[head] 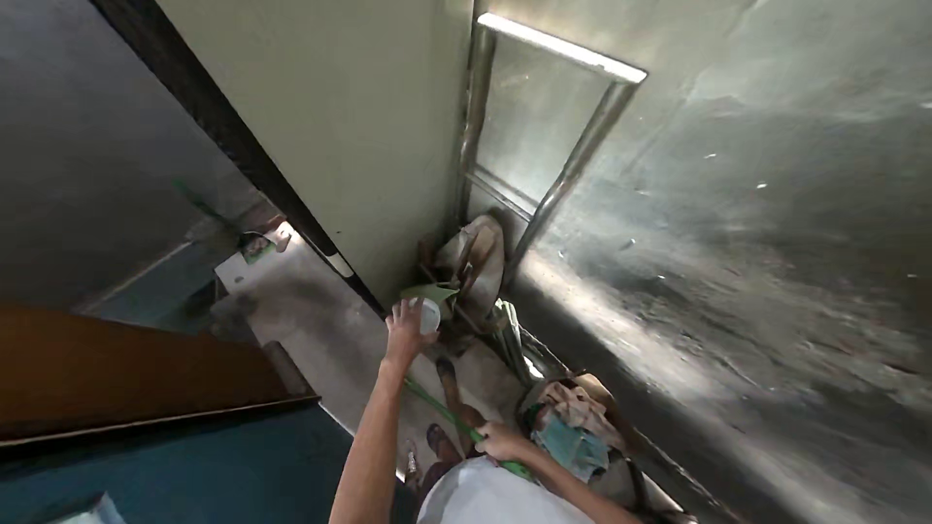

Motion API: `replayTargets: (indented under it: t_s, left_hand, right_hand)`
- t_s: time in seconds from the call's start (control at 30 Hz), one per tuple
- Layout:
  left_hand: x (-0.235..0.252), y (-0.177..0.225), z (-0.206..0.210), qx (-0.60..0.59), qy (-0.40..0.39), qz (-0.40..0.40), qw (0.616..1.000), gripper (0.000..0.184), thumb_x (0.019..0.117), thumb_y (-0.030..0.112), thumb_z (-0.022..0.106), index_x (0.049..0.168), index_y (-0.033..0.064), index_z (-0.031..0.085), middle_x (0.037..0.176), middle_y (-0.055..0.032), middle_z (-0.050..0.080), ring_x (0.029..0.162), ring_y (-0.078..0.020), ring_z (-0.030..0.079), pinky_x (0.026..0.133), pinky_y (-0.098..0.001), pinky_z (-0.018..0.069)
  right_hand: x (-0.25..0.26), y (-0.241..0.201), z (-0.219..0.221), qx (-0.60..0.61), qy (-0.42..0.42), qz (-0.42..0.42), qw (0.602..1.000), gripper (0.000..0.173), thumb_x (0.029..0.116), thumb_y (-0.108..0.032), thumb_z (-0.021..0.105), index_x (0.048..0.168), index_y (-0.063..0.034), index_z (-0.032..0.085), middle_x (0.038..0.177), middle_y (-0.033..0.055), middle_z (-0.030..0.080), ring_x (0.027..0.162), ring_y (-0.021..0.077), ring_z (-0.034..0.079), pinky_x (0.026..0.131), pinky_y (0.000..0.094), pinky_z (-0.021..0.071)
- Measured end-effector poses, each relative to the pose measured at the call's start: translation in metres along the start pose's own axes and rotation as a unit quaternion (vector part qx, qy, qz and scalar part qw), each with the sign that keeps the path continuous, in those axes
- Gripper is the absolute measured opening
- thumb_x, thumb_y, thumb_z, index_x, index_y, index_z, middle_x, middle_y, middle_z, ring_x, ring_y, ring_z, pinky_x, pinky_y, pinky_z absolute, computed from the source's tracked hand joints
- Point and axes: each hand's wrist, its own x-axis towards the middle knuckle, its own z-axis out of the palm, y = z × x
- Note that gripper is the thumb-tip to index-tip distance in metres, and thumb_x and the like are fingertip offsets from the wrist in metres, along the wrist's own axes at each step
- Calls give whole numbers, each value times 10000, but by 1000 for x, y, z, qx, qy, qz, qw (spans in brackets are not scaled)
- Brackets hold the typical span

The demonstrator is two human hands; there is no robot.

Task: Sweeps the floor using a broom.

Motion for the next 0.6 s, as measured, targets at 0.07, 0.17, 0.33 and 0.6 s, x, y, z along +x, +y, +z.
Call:
replayTargets:
  t_s: [0.07,0.17,0.33,0.6]
  left_hand:
    - [49,-3,2,1,-21,-3,1000,950,778,465,860,1583,239,407,1641,-141,338,1498,-426,309,1127,-695,340]
    - [117,-8,9,-19,-40,-24,999,947,813,436,841,1606,258,356,1669,-130,288,1518,-430,267,1114,-705,350]
    - [205,-18,48,-48,-57,-85,994,975,816,497,824,1617,251,325,1653,-171,308,1502,-455,297,1090,-720,383]
    - [256,-21,93,-63,-64,-113,990,1009,827,513,815,1624,166,302,1663,-212,263,1528,-430,258,1162,-645,343]
  right_hand:
    - [14,-16,-16,-20,2,-14,1000,328,987,-286,633,1167,-14,673,934,169,687,805,274,662,783,497,538]
    - [33,-42,-38,-41,2,-11,999,338,963,-320,639,1082,-8,697,1003,214,694,936,361,674,841,605,520]
    - [-4,-106,-96,-72,-2,-25,997,461,1000,-331,617,1265,47,629,1208,280,662,1125,414,645,934,595,504]
    - [-67,-241,-194,175,103,110,973,384,1090,-37,404,1452,76,462,1413,233,556,1241,224,565,1070,321,423]
